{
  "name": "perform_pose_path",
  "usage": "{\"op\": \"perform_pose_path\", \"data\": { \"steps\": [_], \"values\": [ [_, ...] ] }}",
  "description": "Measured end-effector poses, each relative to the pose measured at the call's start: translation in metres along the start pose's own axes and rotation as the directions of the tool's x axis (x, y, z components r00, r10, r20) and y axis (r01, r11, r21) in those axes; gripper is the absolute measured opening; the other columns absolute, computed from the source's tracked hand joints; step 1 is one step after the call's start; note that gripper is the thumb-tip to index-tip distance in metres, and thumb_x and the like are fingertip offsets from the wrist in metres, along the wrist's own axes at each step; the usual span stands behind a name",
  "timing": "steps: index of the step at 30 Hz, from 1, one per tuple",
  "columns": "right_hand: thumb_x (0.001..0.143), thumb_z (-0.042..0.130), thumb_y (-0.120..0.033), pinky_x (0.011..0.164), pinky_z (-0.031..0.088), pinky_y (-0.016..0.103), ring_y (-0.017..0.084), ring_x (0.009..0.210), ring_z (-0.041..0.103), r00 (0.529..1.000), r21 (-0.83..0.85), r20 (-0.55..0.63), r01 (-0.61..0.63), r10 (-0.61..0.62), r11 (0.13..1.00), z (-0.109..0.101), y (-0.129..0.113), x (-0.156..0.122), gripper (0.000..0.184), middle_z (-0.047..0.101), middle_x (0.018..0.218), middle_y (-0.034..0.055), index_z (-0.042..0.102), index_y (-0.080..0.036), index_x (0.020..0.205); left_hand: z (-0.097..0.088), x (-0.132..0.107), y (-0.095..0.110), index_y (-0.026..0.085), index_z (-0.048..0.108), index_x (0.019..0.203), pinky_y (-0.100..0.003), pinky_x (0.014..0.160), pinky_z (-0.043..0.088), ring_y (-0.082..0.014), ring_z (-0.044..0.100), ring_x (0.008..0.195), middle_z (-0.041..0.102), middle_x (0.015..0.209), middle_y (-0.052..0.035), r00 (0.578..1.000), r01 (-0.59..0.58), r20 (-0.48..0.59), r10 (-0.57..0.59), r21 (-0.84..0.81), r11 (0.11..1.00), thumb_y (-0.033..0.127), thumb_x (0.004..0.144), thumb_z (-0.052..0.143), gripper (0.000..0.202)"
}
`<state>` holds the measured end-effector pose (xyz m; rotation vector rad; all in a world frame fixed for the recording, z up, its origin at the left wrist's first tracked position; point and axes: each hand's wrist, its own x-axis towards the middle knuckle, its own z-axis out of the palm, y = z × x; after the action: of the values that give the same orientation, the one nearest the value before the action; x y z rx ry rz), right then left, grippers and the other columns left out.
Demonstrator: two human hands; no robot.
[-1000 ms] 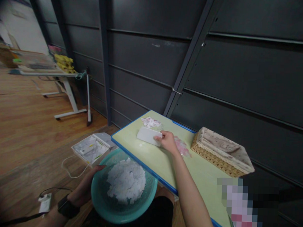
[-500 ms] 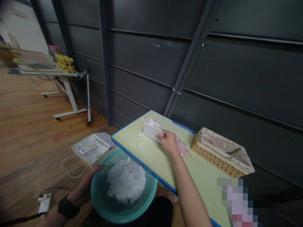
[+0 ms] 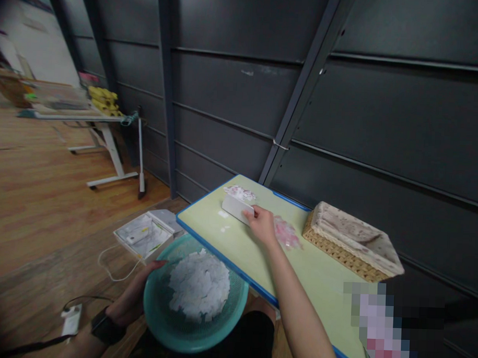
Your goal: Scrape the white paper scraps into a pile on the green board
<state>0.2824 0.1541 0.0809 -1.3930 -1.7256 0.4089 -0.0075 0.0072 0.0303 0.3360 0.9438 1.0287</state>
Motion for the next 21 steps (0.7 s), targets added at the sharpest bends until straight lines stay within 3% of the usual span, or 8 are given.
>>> {"op": "perform_pose_path", "data": {
  "steps": [5, 8, 11, 15, 21],
  "values": [
    [0.071, 0.058, -0.042, 0.047, 0.025, 0.023, 0.010, 0.051, 0.038, 0.995, -0.026, 0.090, 0.039, -0.036, 0.999, -0.002, -0.006, -0.004, 0.029, 0.046, 0.051, -0.0026, 0.057, -0.016, 0.058, 0.003, -0.003, 0.003, 0.016, 0.062, 0.068, -0.025, 0.050, 0.049, -0.0144, 0.061, 0.047, 0.067, 0.052, 0.0005, 0.999, -0.016, -0.036, 0.017, 0.020, 1.000, 0.021, 0.078, 0.061, 0.011],
    [0.072, 0.057, -0.044, 0.047, 0.026, 0.023, 0.011, 0.051, 0.040, 0.997, 0.012, 0.066, 0.034, -0.035, 0.999, -0.003, -0.009, -0.005, 0.031, 0.048, 0.052, -0.0016, 0.060, -0.015, 0.060, 0.005, -0.003, 0.004, 0.016, 0.061, 0.068, -0.026, 0.051, 0.050, -0.0153, 0.062, 0.048, 0.068, 0.053, -0.0010, 0.996, -0.036, -0.079, 0.037, 0.013, 0.999, 0.020, 0.078, 0.060, 0.011],
    [0.077, 0.053, -0.044, 0.051, 0.031, 0.023, 0.013, 0.054, 0.045, 0.997, -0.018, 0.043, 0.071, -0.070, 0.997, 0.001, -0.011, -0.006, 0.033, 0.055, 0.057, -0.0001, 0.066, -0.015, 0.071, 0.003, -0.001, 0.004, 0.015, 0.061, 0.069, -0.028, 0.053, 0.052, -0.0158, 0.063, 0.048, 0.070, 0.054, -0.0020, 0.998, -0.029, -0.056, 0.030, 0.009, 1.000, 0.020, 0.078, 0.060, 0.010],
    [0.082, 0.049, -0.040, 0.054, 0.032, 0.024, 0.013, 0.053, 0.049, 0.987, -0.142, 0.123, 0.124, -0.106, 0.982, 0.006, -0.014, -0.012, 0.032, 0.058, 0.057, 0.0007, 0.069, -0.015, 0.076, -0.001, 0.002, 0.004, 0.015, 0.061, 0.069, -0.028, 0.052, 0.051, -0.0163, 0.063, 0.047, 0.069, 0.053, -0.0020, 1.000, -0.014, -0.022, 0.014, 0.019, 1.000, 0.023, 0.079, 0.060, 0.013],
    [0.085, 0.047, -0.035, 0.054, 0.038, 0.024, 0.015, 0.053, 0.056, 0.975, -0.202, 0.163, 0.184, -0.152, 0.962, 0.001, -0.024, -0.045, 0.030, 0.067, 0.061, 0.0032, 0.072, -0.019, 0.084, 0.002, -0.001, 0.006, 0.014, 0.062, 0.078, -0.029, 0.052, 0.051, -0.0169, 0.063, 0.047, 0.071, 0.056, -0.0025, 1.000, 0.005, -0.028, -0.005, 0.001, 1.000, 0.020, 0.077, 0.060, 0.007]
  ]
}}
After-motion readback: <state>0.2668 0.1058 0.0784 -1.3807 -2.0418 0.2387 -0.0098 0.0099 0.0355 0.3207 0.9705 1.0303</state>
